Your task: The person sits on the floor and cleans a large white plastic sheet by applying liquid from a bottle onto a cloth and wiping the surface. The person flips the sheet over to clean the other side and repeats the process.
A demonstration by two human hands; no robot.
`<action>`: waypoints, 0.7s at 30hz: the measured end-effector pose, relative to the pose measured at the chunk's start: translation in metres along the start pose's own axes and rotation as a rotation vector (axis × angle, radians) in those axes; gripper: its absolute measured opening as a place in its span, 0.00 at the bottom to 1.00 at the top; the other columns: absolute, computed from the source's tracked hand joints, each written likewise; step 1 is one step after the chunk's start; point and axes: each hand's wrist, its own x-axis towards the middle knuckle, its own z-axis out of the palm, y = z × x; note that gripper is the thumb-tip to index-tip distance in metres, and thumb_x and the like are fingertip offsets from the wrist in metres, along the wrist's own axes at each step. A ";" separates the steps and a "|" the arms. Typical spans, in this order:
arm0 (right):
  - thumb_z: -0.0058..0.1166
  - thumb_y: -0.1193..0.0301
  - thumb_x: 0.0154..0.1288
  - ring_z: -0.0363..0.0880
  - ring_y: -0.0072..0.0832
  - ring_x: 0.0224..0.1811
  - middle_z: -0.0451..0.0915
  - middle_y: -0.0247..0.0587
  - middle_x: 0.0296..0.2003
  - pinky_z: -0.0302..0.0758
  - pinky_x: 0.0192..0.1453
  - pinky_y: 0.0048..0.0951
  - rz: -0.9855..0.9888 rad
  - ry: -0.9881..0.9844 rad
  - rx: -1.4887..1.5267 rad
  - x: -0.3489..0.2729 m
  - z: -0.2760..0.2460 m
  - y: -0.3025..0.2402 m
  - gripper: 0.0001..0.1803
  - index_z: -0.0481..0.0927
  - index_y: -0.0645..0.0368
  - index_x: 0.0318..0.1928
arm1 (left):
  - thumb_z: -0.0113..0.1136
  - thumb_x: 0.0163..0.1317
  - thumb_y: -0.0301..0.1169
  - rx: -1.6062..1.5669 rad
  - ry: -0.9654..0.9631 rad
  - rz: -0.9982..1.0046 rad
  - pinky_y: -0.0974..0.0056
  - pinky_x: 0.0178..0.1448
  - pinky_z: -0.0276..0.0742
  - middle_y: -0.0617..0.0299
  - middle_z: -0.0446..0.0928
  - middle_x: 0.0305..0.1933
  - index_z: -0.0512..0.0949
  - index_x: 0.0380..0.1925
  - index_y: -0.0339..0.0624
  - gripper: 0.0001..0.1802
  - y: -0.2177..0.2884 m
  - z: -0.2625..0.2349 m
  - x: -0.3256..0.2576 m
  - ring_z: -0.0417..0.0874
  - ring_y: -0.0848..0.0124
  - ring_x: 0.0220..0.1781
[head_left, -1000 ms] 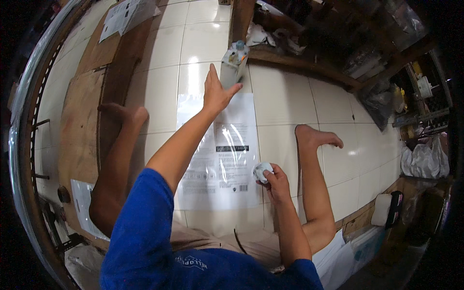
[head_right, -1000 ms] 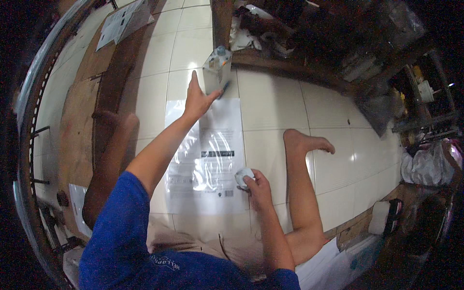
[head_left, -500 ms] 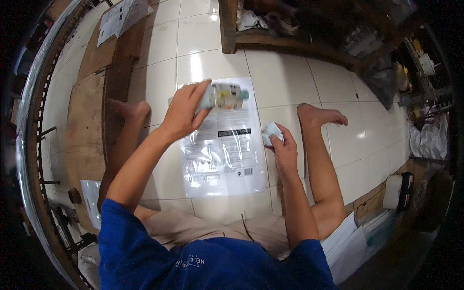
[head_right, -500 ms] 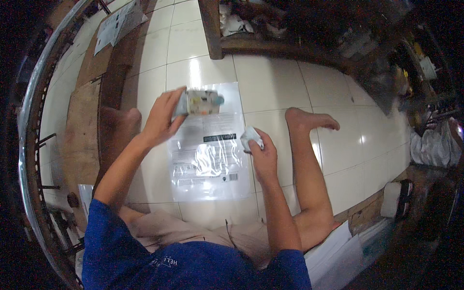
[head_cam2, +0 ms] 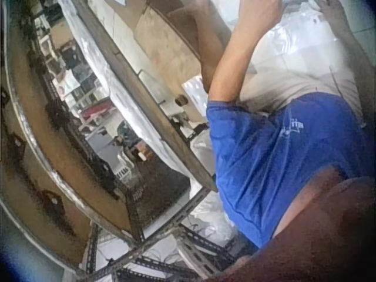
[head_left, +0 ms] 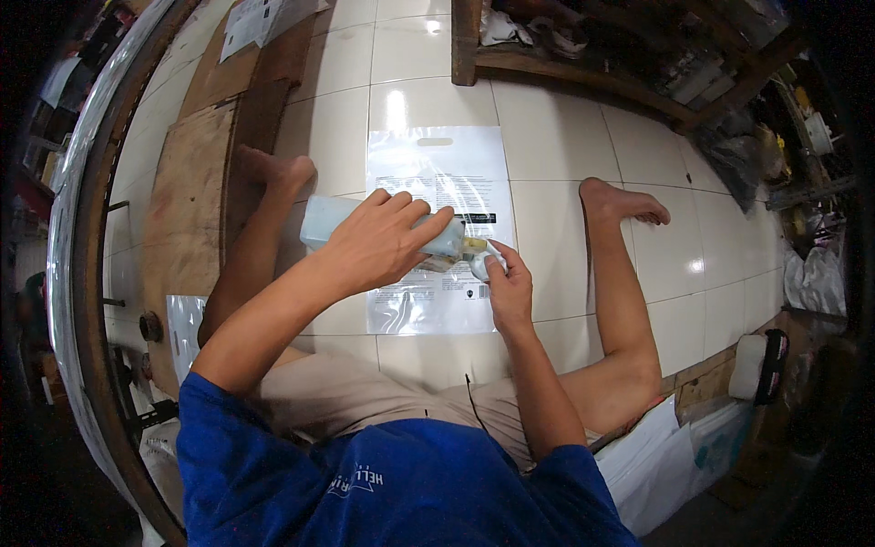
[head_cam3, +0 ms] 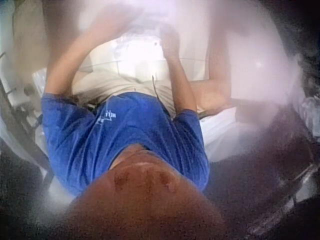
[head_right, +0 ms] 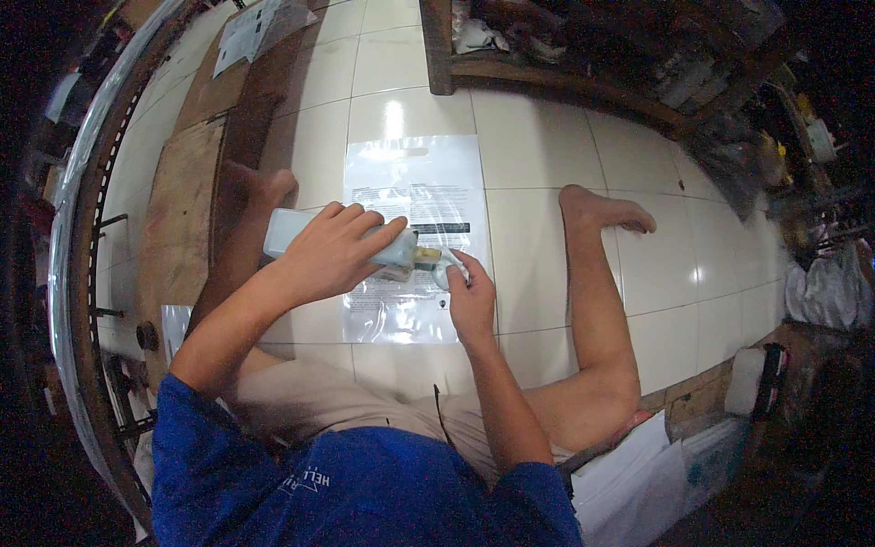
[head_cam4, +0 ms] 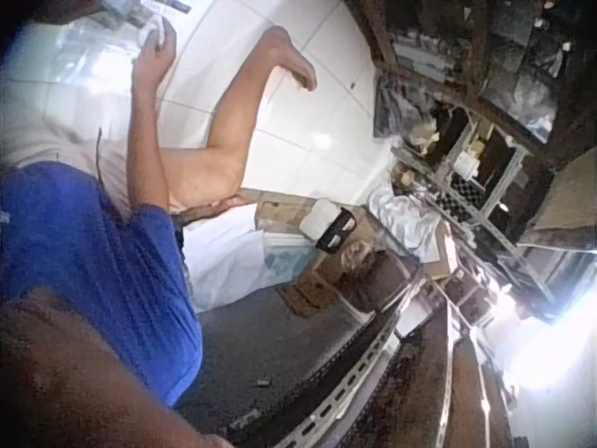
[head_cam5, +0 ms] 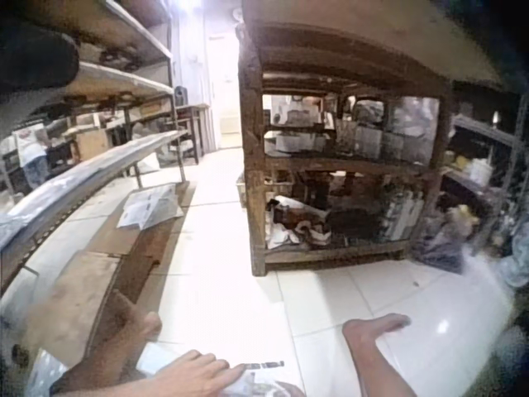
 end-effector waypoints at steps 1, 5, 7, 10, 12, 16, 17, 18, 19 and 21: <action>0.50 0.72 0.72 0.79 0.20 0.42 0.81 0.38 0.45 0.77 0.46 0.24 -0.029 -0.009 0.074 0.000 -0.002 0.004 0.19 0.73 0.67 0.61 | 0.69 0.52 0.35 0.017 0.007 0.012 0.59 0.53 0.70 0.59 0.76 0.48 0.69 0.64 0.42 0.37 0.001 0.000 0.002 0.77 0.64 0.50; 0.52 0.71 0.70 0.74 0.18 0.33 0.81 0.36 0.36 0.73 0.39 0.22 0.023 0.002 0.030 -0.003 0.004 0.004 0.18 0.77 0.65 0.57 | 0.69 0.51 0.34 0.092 0.014 0.029 0.60 0.51 0.71 0.60 0.77 0.45 0.70 0.62 0.42 0.36 0.004 0.002 0.009 0.78 0.64 0.48; 0.53 0.71 0.70 0.74 0.18 0.35 0.81 0.36 0.36 0.72 0.41 0.22 -0.005 -0.004 0.000 -0.003 0.005 0.014 0.19 0.77 0.67 0.57 | 0.69 0.51 0.35 0.129 -0.007 0.047 0.60 0.50 0.72 0.61 0.77 0.43 0.71 0.60 0.42 0.34 0.005 0.002 0.014 0.79 0.65 0.48; 0.53 0.72 0.70 0.72 0.15 0.33 0.80 0.33 0.34 0.70 0.38 0.20 -0.041 -0.046 -0.093 -0.003 0.007 0.017 0.18 0.77 0.69 0.56 | 0.68 0.51 0.35 0.188 -0.061 0.093 0.60 0.49 0.72 0.62 0.78 0.42 0.73 0.57 0.41 0.31 0.008 -0.004 0.023 0.79 0.65 0.47; 0.52 0.73 0.70 0.72 0.15 0.34 0.80 0.34 0.33 0.70 0.38 0.20 0.018 -0.070 0.025 -0.003 0.009 0.016 0.17 0.77 0.69 0.55 | 0.67 0.52 0.35 0.224 -0.093 0.122 0.61 0.49 0.72 0.62 0.78 0.41 0.74 0.56 0.41 0.29 0.009 -0.008 0.028 0.79 0.66 0.47; 0.49 0.75 0.71 0.75 0.17 0.38 0.81 0.37 0.36 0.72 0.41 0.21 0.097 -0.110 0.129 0.002 0.010 0.016 0.15 0.77 0.68 0.55 | 0.61 0.57 0.35 0.301 -0.112 0.189 0.61 0.49 0.72 0.63 0.79 0.39 0.75 0.55 0.40 0.24 0.011 -0.013 0.034 0.80 0.68 0.47; 0.47 0.75 0.72 0.76 0.19 0.40 0.80 0.38 0.39 0.74 0.44 0.22 0.101 -0.110 0.207 0.002 0.011 0.015 0.15 0.76 0.67 0.56 | 0.59 0.59 0.35 0.320 -0.130 0.199 0.61 0.49 0.72 0.63 0.79 0.39 0.75 0.54 0.40 0.23 0.012 -0.012 0.038 0.79 0.68 0.47; 0.46 0.76 0.72 0.78 0.20 0.42 0.80 0.39 0.42 0.76 0.46 0.24 0.106 -0.117 0.286 0.001 0.013 0.013 0.15 0.75 0.67 0.56 | 0.57 0.60 0.35 0.341 -0.151 0.202 0.61 0.49 0.72 0.63 0.79 0.39 0.76 0.54 0.40 0.22 0.014 -0.012 0.039 0.79 0.69 0.47; 0.44 0.77 0.72 0.79 0.22 0.45 0.80 0.40 0.44 0.78 0.48 0.26 0.112 -0.125 0.365 0.000 0.015 0.012 0.16 0.74 0.66 0.57 | 0.56 0.61 0.35 0.363 -0.154 0.210 0.61 0.49 0.72 0.63 0.79 0.40 0.76 0.54 0.40 0.21 0.016 -0.013 0.041 0.79 0.69 0.47; 0.41 0.79 0.73 0.79 0.28 0.49 0.77 0.43 0.49 0.79 0.54 0.32 0.162 -0.134 0.439 0.000 0.016 0.013 0.16 0.72 0.67 0.58 | 0.53 0.63 0.36 0.405 -0.164 0.228 0.62 0.49 0.72 0.63 0.80 0.40 0.77 0.54 0.41 0.20 0.020 -0.014 0.043 0.79 0.70 0.47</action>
